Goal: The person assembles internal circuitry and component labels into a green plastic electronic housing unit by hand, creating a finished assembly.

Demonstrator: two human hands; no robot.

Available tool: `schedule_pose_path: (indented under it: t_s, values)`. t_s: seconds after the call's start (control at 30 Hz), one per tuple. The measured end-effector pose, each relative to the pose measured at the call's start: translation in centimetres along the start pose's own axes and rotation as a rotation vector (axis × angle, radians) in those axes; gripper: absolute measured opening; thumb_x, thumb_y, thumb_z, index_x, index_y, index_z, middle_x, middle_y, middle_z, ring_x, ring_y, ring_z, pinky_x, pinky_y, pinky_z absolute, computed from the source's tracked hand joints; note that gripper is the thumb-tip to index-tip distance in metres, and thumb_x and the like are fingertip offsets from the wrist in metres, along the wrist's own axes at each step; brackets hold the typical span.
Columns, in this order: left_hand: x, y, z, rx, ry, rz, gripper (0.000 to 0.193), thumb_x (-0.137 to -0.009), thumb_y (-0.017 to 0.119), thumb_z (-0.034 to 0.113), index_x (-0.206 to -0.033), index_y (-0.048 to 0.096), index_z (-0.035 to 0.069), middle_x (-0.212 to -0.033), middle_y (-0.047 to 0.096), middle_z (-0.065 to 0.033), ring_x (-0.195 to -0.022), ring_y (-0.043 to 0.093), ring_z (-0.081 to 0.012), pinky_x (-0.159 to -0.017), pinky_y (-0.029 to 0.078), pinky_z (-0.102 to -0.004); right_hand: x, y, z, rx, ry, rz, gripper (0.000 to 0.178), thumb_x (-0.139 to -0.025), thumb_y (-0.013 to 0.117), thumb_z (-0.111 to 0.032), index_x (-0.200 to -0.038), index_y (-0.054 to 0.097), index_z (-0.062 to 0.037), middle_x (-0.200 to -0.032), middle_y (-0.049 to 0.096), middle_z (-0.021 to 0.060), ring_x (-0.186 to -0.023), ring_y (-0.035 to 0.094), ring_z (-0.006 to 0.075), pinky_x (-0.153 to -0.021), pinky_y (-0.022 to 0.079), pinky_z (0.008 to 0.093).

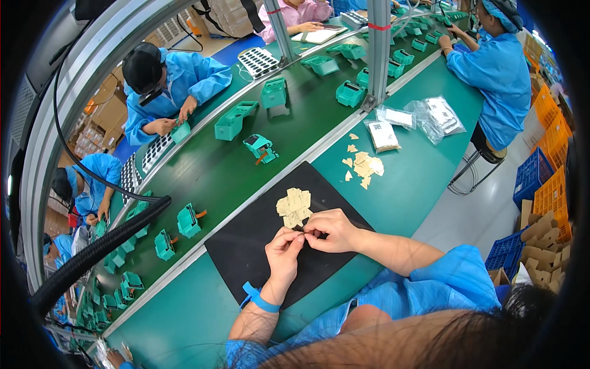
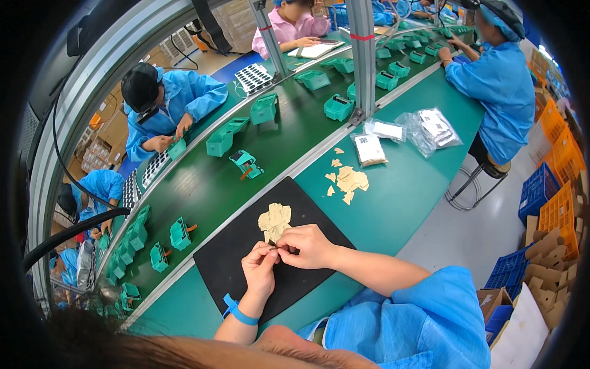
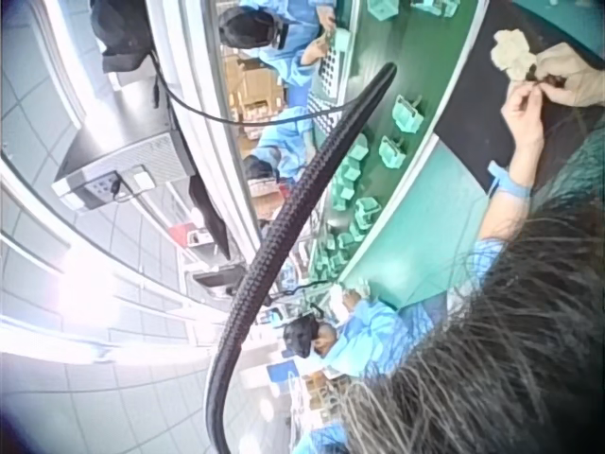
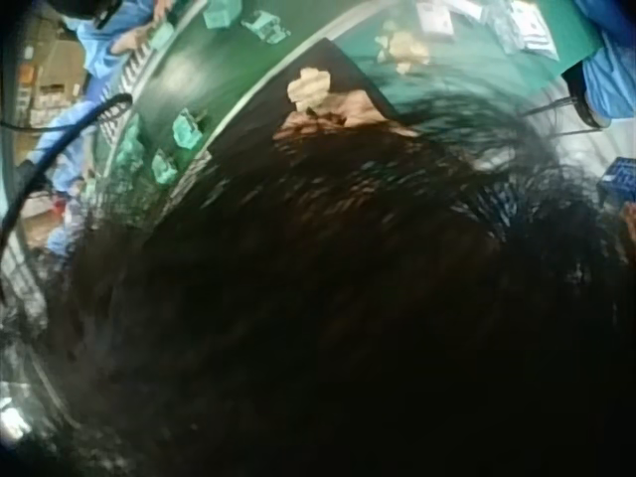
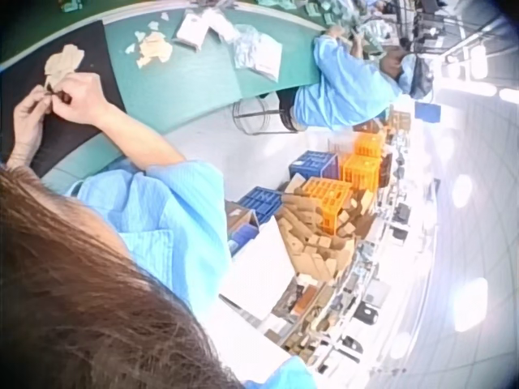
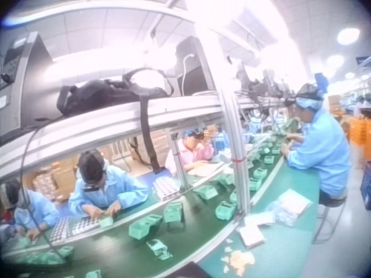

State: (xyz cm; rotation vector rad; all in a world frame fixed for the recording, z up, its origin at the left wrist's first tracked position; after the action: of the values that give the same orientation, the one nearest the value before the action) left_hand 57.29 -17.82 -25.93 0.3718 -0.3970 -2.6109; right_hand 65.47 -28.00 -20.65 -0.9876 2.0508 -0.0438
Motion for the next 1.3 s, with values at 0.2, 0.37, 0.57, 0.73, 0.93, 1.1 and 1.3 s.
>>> schedule_pose_path:
  t_s: [0.2,0.37,0.57,0.73,0.93,1.1,1.3]
  values:
    - [0.0,0.1,0.3,-0.026,0.041,0.022,0.008,-0.078,0.06,-0.005,-0.083,0.064,0.0,-0.078,0.054,-0.0048,-0.066,0.051,-0.0118,-0.06,0.042,-0.0225,0.0,0.0,0.0,0.034,-0.027,0.023,0.01,-0.065,0.066,-0.001,-0.072,0.058,-0.0006,-0.063,0.057,0.0059,-0.051,0.057,0.015,-0.045,0.047,0.0251]
    - [0.0,0.1,0.5,-0.058,0.065,0.028,0.008,-0.078,0.06,-0.006,-0.083,0.064,-0.001,-0.077,0.054,-0.0047,-0.066,0.051,-0.0115,-0.06,0.041,-0.0222,0.1,0.1,0.1,0.012,-0.017,0.021,0.011,-0.066,0.065,0.001,-0.073,0.058,-0.0007,-0.064,0.057,0.0064,-0.05,0.057,0.015,-0.044,0.046,0.0252]
    - [0.0,-0.1,0.6,-0.119,0.092,0.059,0.009,-0.078,0.059,-0.007,-0.082,0.064,-0.001,-0.077,0.052,-0.0038,-0.066,0.048,-0.0098,-0.059,0.039,-0.0208,0.3,0.5,0.4,-0.008,0.081,0.054,0.005,-0.068,0.063,-0.003,-0.069,0.058,-0.0041,-0.062,0.057,0.0043,-0.049,0.057,0.0148,-0.044,0.045,0.026]
    - [0.2,-0.6,0.8,-0.059,0.148,0.102,0.01,-0.077,0.059,-0.009,-0.084,0.063,-0.002,-0.081,0.051,-0.0025,-0.072,0.048,-0.0076,-0.065,0.039,-0.0194,0.3,-0.7,1.9,-0.033,0.204,0.135,0.007,-0.067,0.063,0.001,-0.068,0.056,-0.0025,-0.06,0.053,0.0028,-0.045,0.049,0.0079,-0.04,0.038,0.0214]
    - [-0.1,-1.8,0.7,-0.008,0.129,0.216,0.007,-0.079,0.058,-0.005,-0.08,0.061,0.0,-0.079,0.048,-0.0024,-0.063,0.047,-0.0098,-0.056,0.039,-0.0217,1.2,-10.8,8.9,0.671,0.783,0.296,0.017,-0.072,0.051,-0.02,-0.071,0.058,-0.0047,-0.067,0.06,0.0153,-0.066,0.06,0.0341,-0.058,0.046,0.0429]
    - [-0.1,-0.9,0.5,0.022,0.106,0.162,0.011,-0.078,0.057,-0.009,-0.082,0.062,0.0,-0.078,0.049,-0.002,-0.066,0.046,-0.0074,-0.057,0.038,-0.0194,2.5,-13.3,11.3,1.088,0.946,0.091,0.019,-0.07,0.055,-0.017,-0.08,0.057,-0.0008,-0.078,0.061,0.0152,-0.069,0.061,0.0334,-0.059,0.048,0.0464]
    - [0.2,-1.7,-0.1,-0.064,0.073,0.147,0.006,-0.078,0.058,-0.007,-0.077,0.062,-0.002,-0.078,0.052,-0.0016,-0.071,0.047,-0.0074,-0.066,0.039,-0.0197,-2.4,-11.0,7.3,1.031,0.594,0.149,0.031,-0.069,0.063,-0.016,-0.095,0.052,-0.0041,-0.088,0.054,0.0129,-0.076,0.059,0.0299,-0.06,0.048,0.0439]
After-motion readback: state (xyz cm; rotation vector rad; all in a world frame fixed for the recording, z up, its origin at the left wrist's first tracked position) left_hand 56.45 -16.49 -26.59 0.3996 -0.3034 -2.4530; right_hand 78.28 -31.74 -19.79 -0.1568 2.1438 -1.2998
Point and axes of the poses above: each hand's wrist, its own x-axis away from the middle knuckle, its own y-axis out of the palm, z = x × y, the point moved 7 cm from there along -x, towards the middle knuckle
